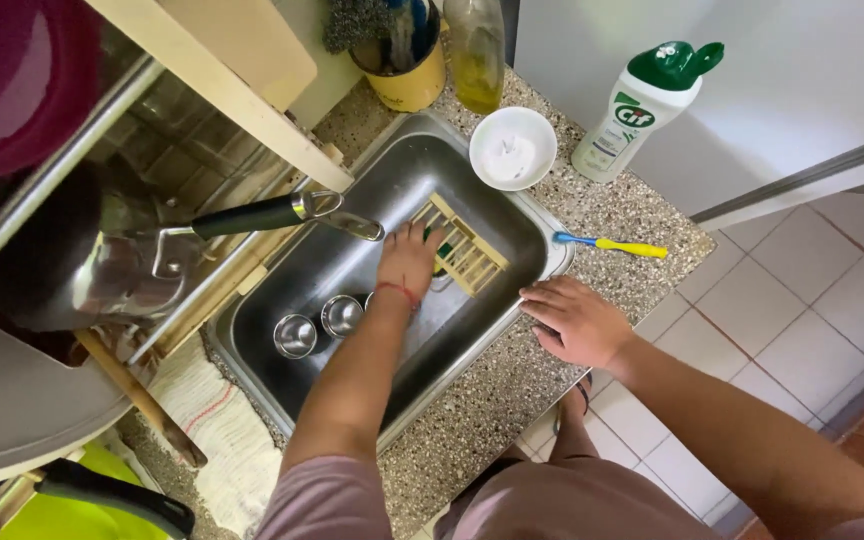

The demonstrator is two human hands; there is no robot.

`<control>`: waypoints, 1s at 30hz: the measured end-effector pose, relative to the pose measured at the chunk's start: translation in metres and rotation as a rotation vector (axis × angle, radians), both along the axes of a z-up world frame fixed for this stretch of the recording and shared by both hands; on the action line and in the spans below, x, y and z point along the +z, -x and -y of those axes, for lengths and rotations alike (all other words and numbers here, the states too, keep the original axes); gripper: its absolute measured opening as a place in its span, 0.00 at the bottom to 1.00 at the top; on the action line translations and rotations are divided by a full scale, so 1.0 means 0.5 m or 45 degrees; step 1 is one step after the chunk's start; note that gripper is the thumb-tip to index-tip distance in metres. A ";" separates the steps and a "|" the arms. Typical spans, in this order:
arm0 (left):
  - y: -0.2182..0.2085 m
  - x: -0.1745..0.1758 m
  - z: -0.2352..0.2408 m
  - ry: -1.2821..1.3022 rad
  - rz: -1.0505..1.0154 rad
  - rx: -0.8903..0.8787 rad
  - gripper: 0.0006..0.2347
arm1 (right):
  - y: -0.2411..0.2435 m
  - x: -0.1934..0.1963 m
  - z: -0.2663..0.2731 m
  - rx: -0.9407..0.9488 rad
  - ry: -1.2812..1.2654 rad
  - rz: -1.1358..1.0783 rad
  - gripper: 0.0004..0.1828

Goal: Scrubbing and rinsing a metal cup and its components in a kitchen sink using a sponge and a toothbrush.

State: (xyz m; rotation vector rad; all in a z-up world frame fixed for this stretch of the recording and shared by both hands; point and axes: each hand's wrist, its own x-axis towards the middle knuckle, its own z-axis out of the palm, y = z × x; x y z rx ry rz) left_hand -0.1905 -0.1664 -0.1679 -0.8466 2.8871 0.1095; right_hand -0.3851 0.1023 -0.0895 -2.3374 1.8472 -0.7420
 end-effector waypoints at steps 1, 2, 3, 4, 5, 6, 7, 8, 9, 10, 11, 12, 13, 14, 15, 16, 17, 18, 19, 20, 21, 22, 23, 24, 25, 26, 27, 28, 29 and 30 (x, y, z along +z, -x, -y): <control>-0.007 -0.026 0.006 -0.006 0.000 0.005 0.17 | -0.001 0.000 -0.006 0.005 -0.006 0.000 0.20; -0.011 -0.049 0.023 -0.004 0.026 -0.073 0.17 | 0.001 -0.001 -0.003 0.011 -0.007 -0.006 0.20; -0.014 -0.070 0.040 -0.002 0.051 -0.150 0.18 | 0.003 -0.001 0.000 0.017 -0.007 -0.012 0.20; -0.016 -0.043 0.036 0.003 0.053 -0.146 0.18 | 0.002 -0.001 0.002 0.021 -0.002 -0.010 0.20; -0.018 -0.016 0.032 0.026 0.069 -0.163 0.16 | 0.002 -0.001 0.004 0.022 0.017 -0.006 0.20; -0.019 0.010 0.026 0.048 0.087 -0.183 0.15 | 0.000 -0.002 0.003 0.020 0.036 -0.001 0.19; -0.017 0.000 0.032 0.052 0.089 -0.182 0.15 | 0.000 -0.002 0.003 0.021 0.039 0.002 0.19; -0.015 -0.010 0.039 0.077 0.083 -0.191 0.13 | 0.000 -0.001 0.002 0.018 0.045 0.005 0.20; -0.012 -0.020 0.046 0.101 0.077 -0.201 0.12 | 0.001 -0.001 0.001 0.016 0.050 0.009 0.20; -0.018 -0.024 0.052 0.102 0.077 -0.202 0.12 | 0.000 -0.001 0.002 0.015 0.051 0.009 0.20; -0.024 -0.027 0.059 0.046 0.038 -0.145 0.11 | -0.001 0.000 0.003 0.016 0.057 0.012 0.20; -0.030 -0.031 0.061 -0.012 -0.002 -0.082 0.11 | 0.000 0.001 0.002 0.023 0.061 0.013 0.20; -0.038 0.010 0.054 -0.014 -0.004 -0.078 0.11 | 0.000 0.006 0.000 0.027 0.059 0.011 0.20; -0.045 0.052 0.052 0.033 -0.059 -0.048 0.10 | 0.000 0.010 0.002 0.023 0.043 0.015 0.20; -0.051 0.094 0.050 0.079 -0.114 -0.018 0.09 | 0.001 0.014 0.004 0.018 0.027 0.019 0.20; -0.057 0.098 0.058 0.076 -0.104 -0.019 0.09 | 0.003 0.014 0.006 0.018 0.024 0.029 0.20; -0.063 0.102 0.065 0.072 -0.265 -0.012 0.09 | 0.005 0.013 0.008 0.026 0.040 0.031 0.19; -0.069 0.106 0.074 0.068 -0.427 -0.009 0.09 | 0.005 0.013 0.008 0.031 0.057 0.033 0.19; -0.075 0.133 0.065 0.065 -0.418 -0.012 0.09 | -0.003 0.013 0.003 0.027 0.054 0.042 0.19; -0.073 0.162 0.062 0.134 -0.490 -0.083 0.10 | -0.002 0.015 0.004 0.014 0.053 0.036 0.19; -0.072 0.193 0.059 0.204 -0.562 -0.154 0.10 | -0.002 0.018 0.004 0.000 0.051 0.029 0.18; -0.069 0.198 0.060 0.211 -0.563 -0.154 0.10 | 0.001 0.015 0.003 0.001 0.058 0.027 0.18; -0.068 0.202 0.061 0.285 -0.621 -0.163 0.07 | 0.003 0.011 0.003 0.009 0.054 0.012 0.19; -0.068 0.206 0.059 0.356 -0.677 -0.170 0.05 | 0.004 0.006 0.000 0.018 0.045 -0.002 0.19; -0.067 0.215 0.051 0.360 -0.676 -0.168 0.05 | 0.004 0.012 0.000 0.021 0.049 -0.002 0.19; -0.068 0.223 0.042 0.334 -0.720 -0.151 0.04 | 0.004 0.018 0.001 0.015 0.033 0.003 0.19; -0.068 0.230 0.034 0.307 -0.763 -0.134 0.04 | 0.003 0.024 0.001 0.009 0.017 0.008 0.19; -0.076 0.216 0.033 0.310 -0.765 -0.129 0.04 | 0.003 0.024 0.001 0.014 0.018 0.006 0.19; -0.082 0.202 0.032 0.320 -0.829 -0.123 0.04 | 0.003 0.023 0.002 0.009 0.014 -0.003 0.19; -0.088 0.187 0.028 0.326 -0.893 -0.117 0.04 | 0.003 0.022 0.001 0.003 0.007 -0.012 0.19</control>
